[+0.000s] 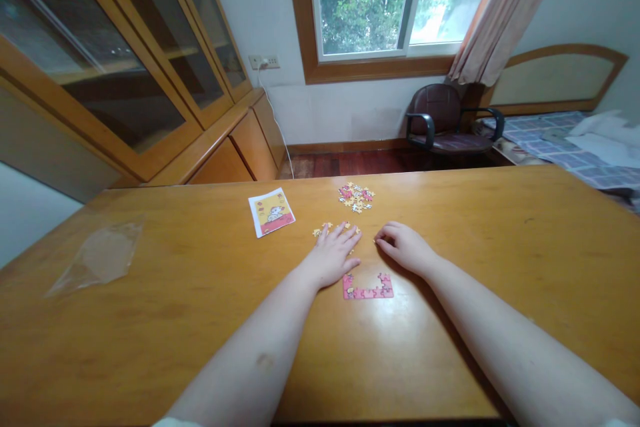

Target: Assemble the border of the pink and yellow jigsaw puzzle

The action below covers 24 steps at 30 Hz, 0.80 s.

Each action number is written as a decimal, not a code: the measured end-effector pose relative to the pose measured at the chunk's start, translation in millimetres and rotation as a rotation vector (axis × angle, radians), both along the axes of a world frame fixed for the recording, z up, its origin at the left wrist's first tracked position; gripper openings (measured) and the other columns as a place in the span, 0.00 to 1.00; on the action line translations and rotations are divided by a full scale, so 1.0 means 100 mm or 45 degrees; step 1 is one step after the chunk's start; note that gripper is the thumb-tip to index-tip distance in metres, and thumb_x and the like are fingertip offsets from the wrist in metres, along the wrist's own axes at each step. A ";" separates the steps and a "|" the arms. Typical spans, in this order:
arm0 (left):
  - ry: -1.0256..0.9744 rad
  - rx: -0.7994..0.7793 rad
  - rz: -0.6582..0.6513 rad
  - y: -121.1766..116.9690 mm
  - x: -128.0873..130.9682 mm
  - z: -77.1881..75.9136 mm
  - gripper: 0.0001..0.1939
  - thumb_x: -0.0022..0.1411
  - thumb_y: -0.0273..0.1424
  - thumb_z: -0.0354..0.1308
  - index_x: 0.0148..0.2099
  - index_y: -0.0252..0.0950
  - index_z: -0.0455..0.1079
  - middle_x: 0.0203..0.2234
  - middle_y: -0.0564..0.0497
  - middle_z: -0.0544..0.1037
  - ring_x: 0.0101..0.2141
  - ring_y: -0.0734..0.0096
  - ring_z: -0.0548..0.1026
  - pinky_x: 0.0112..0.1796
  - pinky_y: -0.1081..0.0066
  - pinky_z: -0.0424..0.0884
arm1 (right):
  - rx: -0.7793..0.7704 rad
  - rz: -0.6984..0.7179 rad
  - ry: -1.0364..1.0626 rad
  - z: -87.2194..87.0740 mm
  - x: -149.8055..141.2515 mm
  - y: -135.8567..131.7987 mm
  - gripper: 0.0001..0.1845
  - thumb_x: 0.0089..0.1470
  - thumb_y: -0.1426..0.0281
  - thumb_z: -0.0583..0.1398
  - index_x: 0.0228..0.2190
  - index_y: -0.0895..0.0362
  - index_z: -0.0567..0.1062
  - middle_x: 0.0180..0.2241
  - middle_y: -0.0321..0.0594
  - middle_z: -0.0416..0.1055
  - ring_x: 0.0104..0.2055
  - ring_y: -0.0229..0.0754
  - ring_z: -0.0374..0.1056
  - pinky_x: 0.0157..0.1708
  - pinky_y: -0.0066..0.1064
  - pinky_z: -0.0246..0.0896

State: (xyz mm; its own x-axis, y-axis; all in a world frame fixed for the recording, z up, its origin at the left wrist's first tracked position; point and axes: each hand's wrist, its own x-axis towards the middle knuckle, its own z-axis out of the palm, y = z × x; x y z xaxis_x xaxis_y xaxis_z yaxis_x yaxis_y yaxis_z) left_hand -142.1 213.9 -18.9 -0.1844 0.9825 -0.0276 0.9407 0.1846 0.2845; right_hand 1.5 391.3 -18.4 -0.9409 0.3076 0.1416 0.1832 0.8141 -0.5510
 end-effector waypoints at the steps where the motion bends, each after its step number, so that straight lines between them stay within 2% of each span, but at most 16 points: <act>1: -0.012 0.010 -0.012 0.01 -0.01 0.00 0.28 0.64 0.40 0.51 0.65 0.45 0.54 0.64 0.48 0.57 0.65 0.56 0.47 0.61 0.43 0.37 | -0.001 -0.003 0.000 0.00 0.00 0.00 0.07 0.55 0.71 0.57 0.30 0.57 0.76 0.32 0.41 0.71 0.35 0.41 0.67 0.39 0.31 0.61; 8: -0.126 0.101 0.011 0.02 -0.09 0.10 0.14 0.64 0.32 0.51 0.51 0.47 0.71 0.53 0.52 0.73 0.58 0.65 0.63 0.60 0.51 0.48 | -0.006 0.001 -0.009 -0.01 0.01 0.02 0.07 0.54 0.71 0.57 0.30 0.56 0.76 0.32 0.41 0.71 0.35 0.41 0.67 0.39 0.31 0.61; 12: -0.120 0.162 0.092 -0.02 -0.14 0.13 0.09 0.62 0.29 0.53 0.41 0.43 0.74 0.44 0.52 0.78 0.49 0.66 0.71 0.59 0.55 0.52 | -0.011 0.009 -0.007 -0.01 0.01 0.02 0.07 0.54 0.71 0.57 0.30 0.57 0.76 0.32 0.41 0.71 0.35 0.40 0.66 0.38 0.31 0.61; 15: -0.069 0.139 0.120 -0.05 -0.16 0.16 0.08 0.60 0.27 0.53 0.35 0.40 0.74 0.37 0.51 0.78 0.42 0.66 0.73 0.57 0.57 0.56 | -0.013 0.010 -0.002 -0.01 0.01 0.02 0.07 0.54 0.71 0.57 0.30 0.57 0.75 0.32 0.41 0.71 0.35 0.40 0.67 0.38 0.30 0.61; 16: -0.049 0.142 0.133 -0.05 -0.16 0.16 0.09 0.60 0.26 0.52 0.36 0.40 0.74 0.37 0.50 0.78 0.43 0.66 0.73 0.57 0.58 0.57 | -0.013 0.008 -0.002 0.00 0.01 0.02 0.07 0.54 0.71 0.57 0.30 0.57 0.75 0.32 0.40 0.71 0.35 0.40 0.67 0.38 0.30 0.61; 18: -0.007 0.168 0.179 -0.05 -0.15 0.14 0.12 0.60 0.28 0.52 0.45 0.39 0.72 0.45 0.48 0.76 0.49 0.63 0.70 0.58 0.56 0.54 | -0.012 0.006 -0.003 0.00 0.01 0.01 0.07 0.54 0.71 0.57 0.29 0.57 0.75 0.32 0.40 0.71 0.35 0.40 0.67 0.38 0.30 0.61; 21: 0.022 0.125 0.235 -0.03 -0.10 0.09 0.25 0.61 0.36 0.54 0.61 0.39 0.60 0.61 0.44 0.62 0.61 0.54 0.56 0.61 0.47 0.43 | -0.009 0.009 -0.003 0.01 0.01 0.00 0.07 0.54 0.71 0.57 0.30 0.56 0.75 0.32 0.40 0.71 0.35 0.40 0.67 0.38 0.30 0.61; 24: -0.010 0.015 0.192 -0.01 -0.04 0.06 0.29 0.63 0.41 0.52 0.64 0.41 0.55 0.63 0.45 0.58 0.64 0.52 0.50 0.61 0.43 0.38 | -0.005 0.007 -0.004 0.02 0.00 -0.01 0.07 0.54 0.71 0.57 0.30 0.56 0.75 0.32 0.41 0.71 0.35 0.40 0.67 0.38 0.31 0.61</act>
